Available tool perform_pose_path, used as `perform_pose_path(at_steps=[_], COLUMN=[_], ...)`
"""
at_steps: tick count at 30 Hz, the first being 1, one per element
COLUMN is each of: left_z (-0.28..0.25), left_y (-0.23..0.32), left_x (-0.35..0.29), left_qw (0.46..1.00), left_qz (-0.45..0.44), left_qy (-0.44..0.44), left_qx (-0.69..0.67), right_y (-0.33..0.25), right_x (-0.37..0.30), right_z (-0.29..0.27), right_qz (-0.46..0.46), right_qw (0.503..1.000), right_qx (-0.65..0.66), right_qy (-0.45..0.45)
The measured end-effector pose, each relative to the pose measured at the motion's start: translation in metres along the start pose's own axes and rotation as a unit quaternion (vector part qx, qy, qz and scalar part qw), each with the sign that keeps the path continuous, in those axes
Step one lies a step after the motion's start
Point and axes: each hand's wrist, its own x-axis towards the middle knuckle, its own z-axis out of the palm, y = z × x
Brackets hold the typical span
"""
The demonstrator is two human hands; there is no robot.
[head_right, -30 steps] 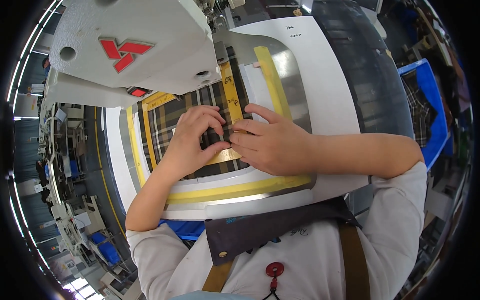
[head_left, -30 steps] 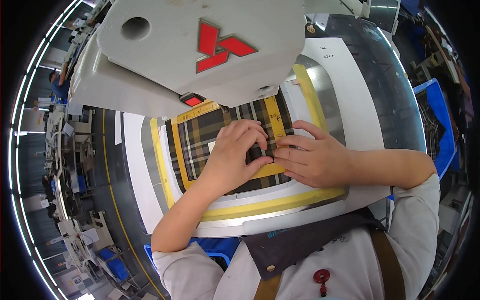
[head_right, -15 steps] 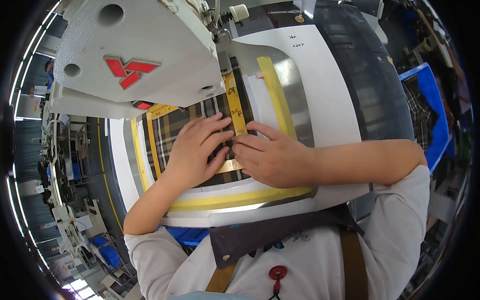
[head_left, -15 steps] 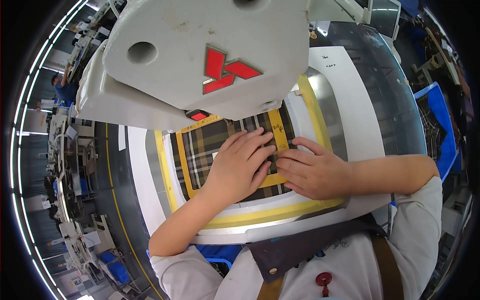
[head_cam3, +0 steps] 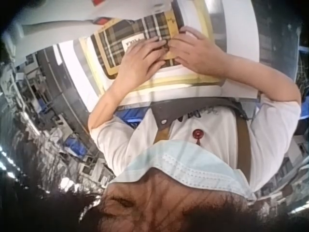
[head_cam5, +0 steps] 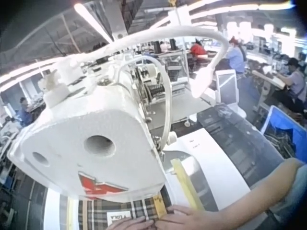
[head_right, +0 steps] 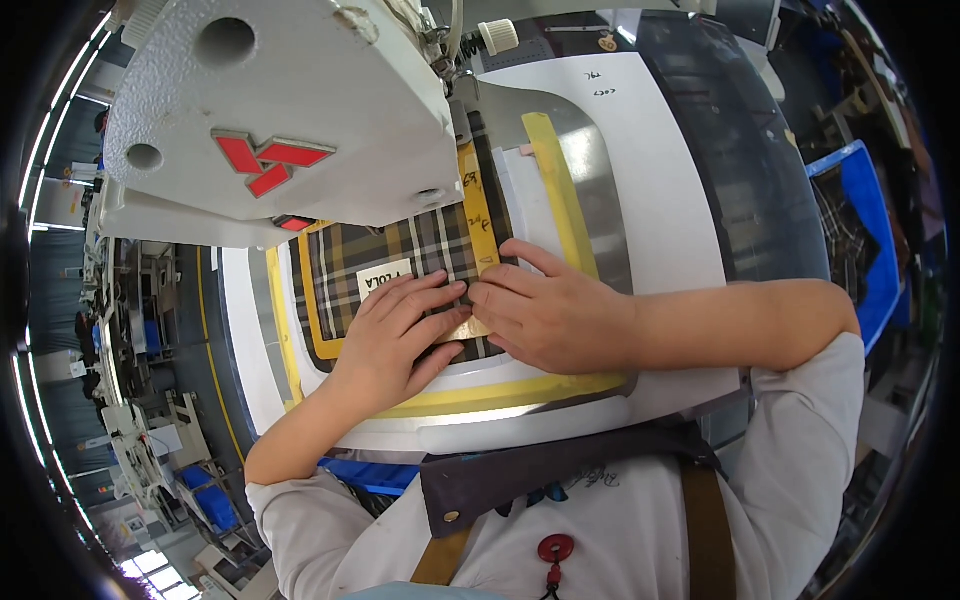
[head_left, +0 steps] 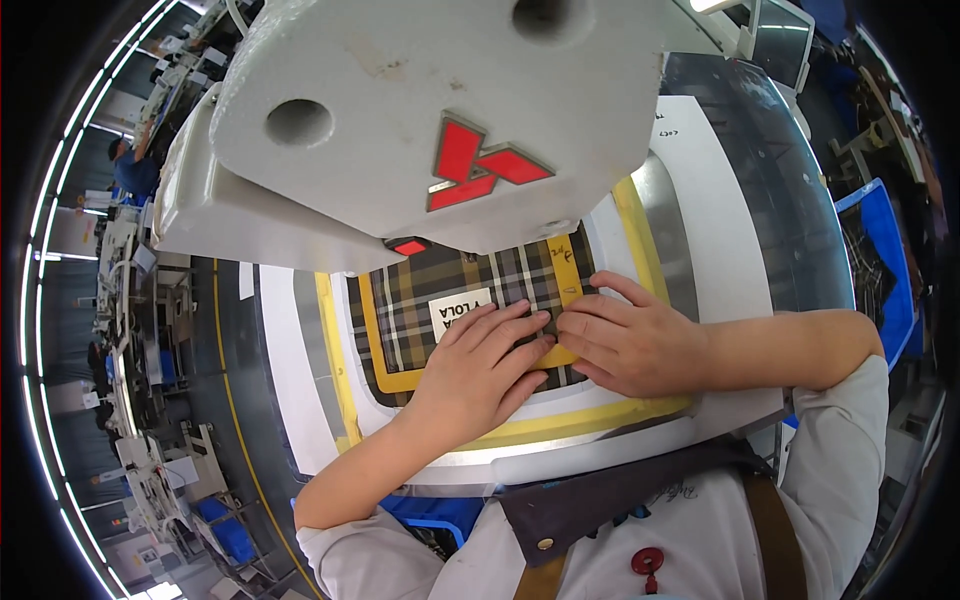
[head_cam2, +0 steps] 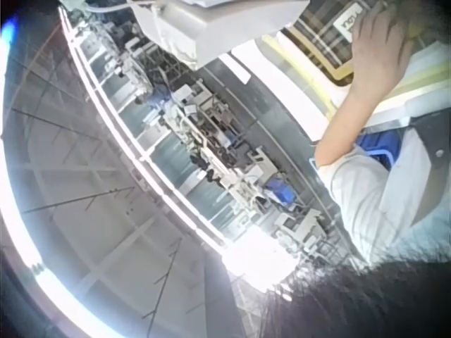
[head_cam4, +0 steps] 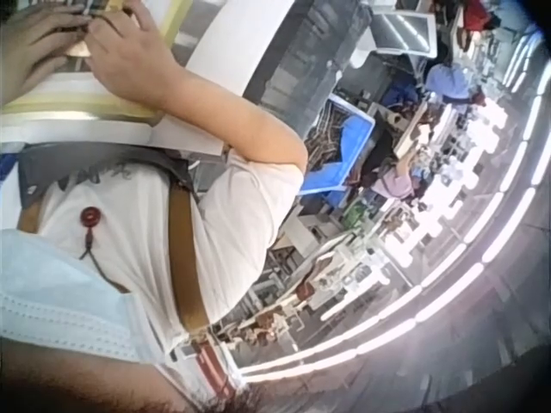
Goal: Operating an industrial sewing machine to sew patterns onto fabric pieces.
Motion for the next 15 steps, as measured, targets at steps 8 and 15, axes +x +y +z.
perform_pose_path(at_steps=[8, 15], left_z=[-0.006, -0.009], left_y=[-0.007, -0.021], left_x=[-0.016, -0.009], left_qw=[1.0, 0.999], left_qz=[0.001, 0.003], left_qy=[0.01, 0.032], left_qx=[-0.001, 0.024], right_y=[-0.009, 0.008], right_x=[0.015, 0.028], right_z=[0.007, 0.005], right_qz=[0.01, 0.011], right_qw=[1.0, 0.999], right_qx=[0.013, 0.035], right_qy=[0.012, 0.033])
